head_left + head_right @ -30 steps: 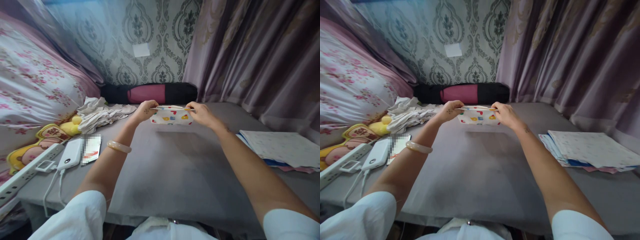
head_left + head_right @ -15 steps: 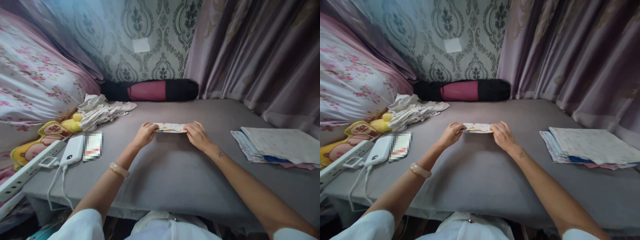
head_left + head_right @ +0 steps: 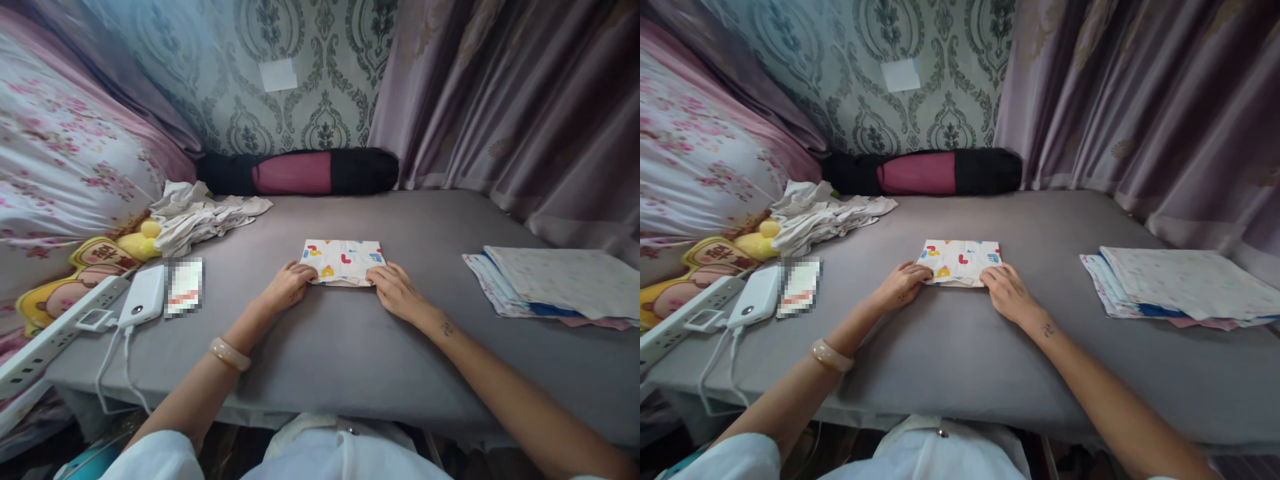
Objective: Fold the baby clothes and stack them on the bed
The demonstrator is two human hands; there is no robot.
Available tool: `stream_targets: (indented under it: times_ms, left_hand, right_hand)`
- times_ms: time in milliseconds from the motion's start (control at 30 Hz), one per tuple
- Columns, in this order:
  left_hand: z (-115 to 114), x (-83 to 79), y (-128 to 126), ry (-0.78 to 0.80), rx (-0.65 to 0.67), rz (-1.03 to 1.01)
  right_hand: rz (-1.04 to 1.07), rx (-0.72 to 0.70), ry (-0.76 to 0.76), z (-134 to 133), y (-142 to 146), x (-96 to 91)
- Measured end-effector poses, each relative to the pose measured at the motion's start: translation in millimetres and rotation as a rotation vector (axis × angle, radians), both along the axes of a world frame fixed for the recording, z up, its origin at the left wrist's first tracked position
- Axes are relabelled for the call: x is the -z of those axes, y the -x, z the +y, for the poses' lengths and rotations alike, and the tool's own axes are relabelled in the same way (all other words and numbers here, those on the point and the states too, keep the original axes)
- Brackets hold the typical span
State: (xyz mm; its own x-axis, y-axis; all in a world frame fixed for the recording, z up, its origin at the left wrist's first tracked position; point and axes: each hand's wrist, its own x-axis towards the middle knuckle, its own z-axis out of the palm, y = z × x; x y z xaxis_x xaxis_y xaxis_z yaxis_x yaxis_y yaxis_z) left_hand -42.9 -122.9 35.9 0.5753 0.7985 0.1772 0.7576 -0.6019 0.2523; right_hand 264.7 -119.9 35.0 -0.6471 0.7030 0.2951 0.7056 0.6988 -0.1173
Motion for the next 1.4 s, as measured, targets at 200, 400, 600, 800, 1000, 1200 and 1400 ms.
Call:
stream_targets:
  times_ms: [200,400,600,800,1000,1200,1400]
  left_hand:
    - [3,-8.9,-6,0.007,-0.023,-0.026]
    - [34,-3.0,-48,-0.087,-0.296,-0.086]
    - [58,2.6,-88,-0.012,-0.42,0.07]
    - [65,24.4,-92,0.021,-0.428,0.16]
    - [65,28.8,-93,0.005,-0.438,0.162]
    - [66,27.0,-94,-0.006,-0.438,0.141]
    - [70,27.3,-90,-0.087,-0.407,0.098]
  right_hand:
    - [0.058,0.034,0.051,4,5,-3.3]
    - [0.12,0.239,0.039,34,48,-5.7]
    - [-0.032,0.363,0.123,59,85,0.8]
    - [-0.102,0.372,0.185,65,85,19.0]
    - [-0.082,0.377,0.204,66,84,27.0]
    - [-0.068,0.373,0.215,68,84,24.7]
    - [-0.024,0.323,0.17,71,84,17.9]
